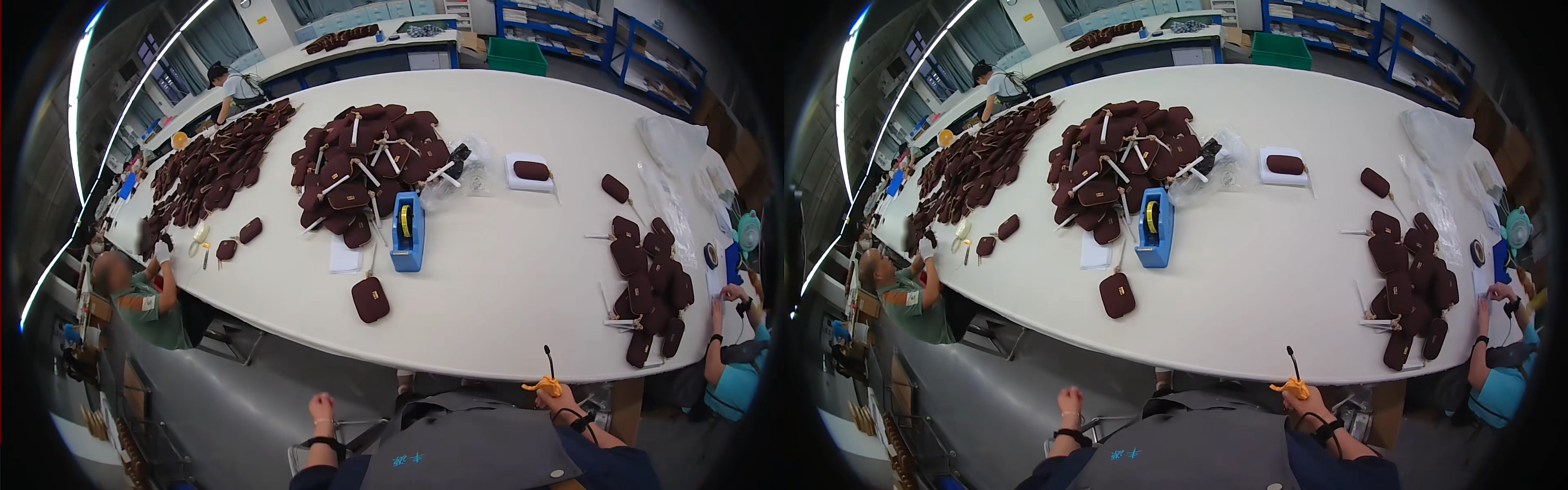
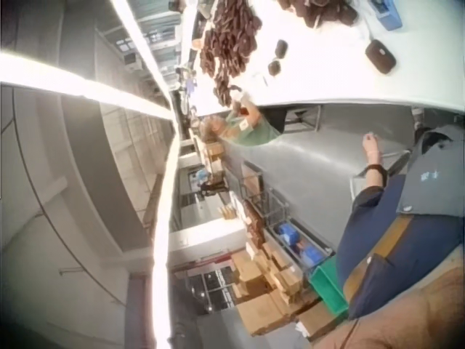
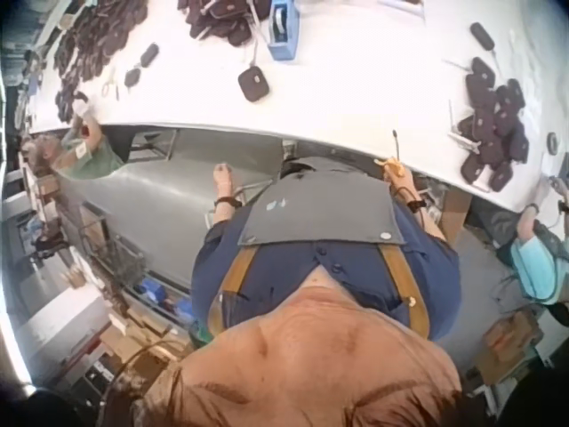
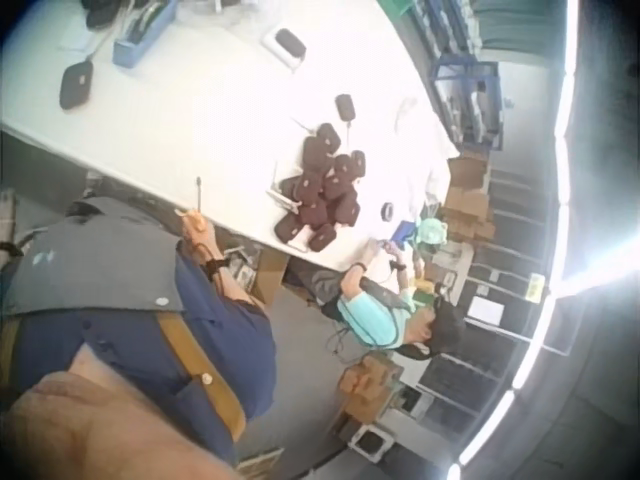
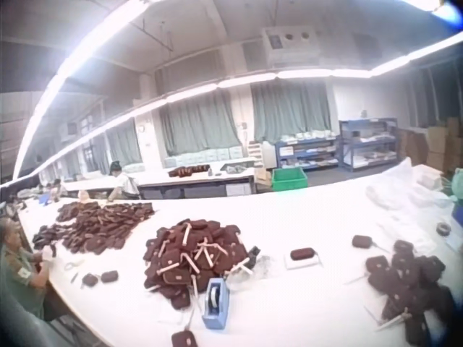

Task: The person repeatedly picks up small maroon pouches and white plastic rods from a large table. They insert the rods into the pouches using a yellow-handled tool to assist with the opening. The finished items are placed into a pile on the table.

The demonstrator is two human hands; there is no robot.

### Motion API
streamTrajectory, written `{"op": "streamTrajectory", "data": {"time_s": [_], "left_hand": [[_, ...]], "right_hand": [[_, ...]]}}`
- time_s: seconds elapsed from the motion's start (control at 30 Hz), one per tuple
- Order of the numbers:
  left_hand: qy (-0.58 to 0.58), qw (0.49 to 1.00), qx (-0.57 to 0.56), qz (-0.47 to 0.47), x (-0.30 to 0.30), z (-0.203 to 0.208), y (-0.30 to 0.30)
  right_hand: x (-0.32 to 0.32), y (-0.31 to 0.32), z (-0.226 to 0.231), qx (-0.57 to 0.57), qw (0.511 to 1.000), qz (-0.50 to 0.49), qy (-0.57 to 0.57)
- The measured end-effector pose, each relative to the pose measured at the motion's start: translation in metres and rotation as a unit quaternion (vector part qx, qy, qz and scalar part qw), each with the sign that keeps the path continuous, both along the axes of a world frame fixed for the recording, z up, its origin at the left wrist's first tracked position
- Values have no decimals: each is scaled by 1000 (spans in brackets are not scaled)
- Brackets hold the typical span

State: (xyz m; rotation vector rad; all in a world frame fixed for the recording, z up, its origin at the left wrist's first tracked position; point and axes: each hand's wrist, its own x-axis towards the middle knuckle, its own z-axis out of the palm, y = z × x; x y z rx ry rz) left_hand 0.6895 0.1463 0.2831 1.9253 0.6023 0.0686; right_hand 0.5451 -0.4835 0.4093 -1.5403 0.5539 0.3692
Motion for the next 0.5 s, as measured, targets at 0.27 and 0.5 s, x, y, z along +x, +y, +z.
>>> {"op": "streamTrajectory", "data": {"time_s": [0.27, 0.5], "left_hand": [[-218, 835, 230, -450, 284, 172, -148], [-290, 478, 417, -717, 361, 163, -198]], "right_hand": [[9, 87, 13, -77, 986, -146, 12], [-25, 150, 28, -221, 971, -79, 40]]}}
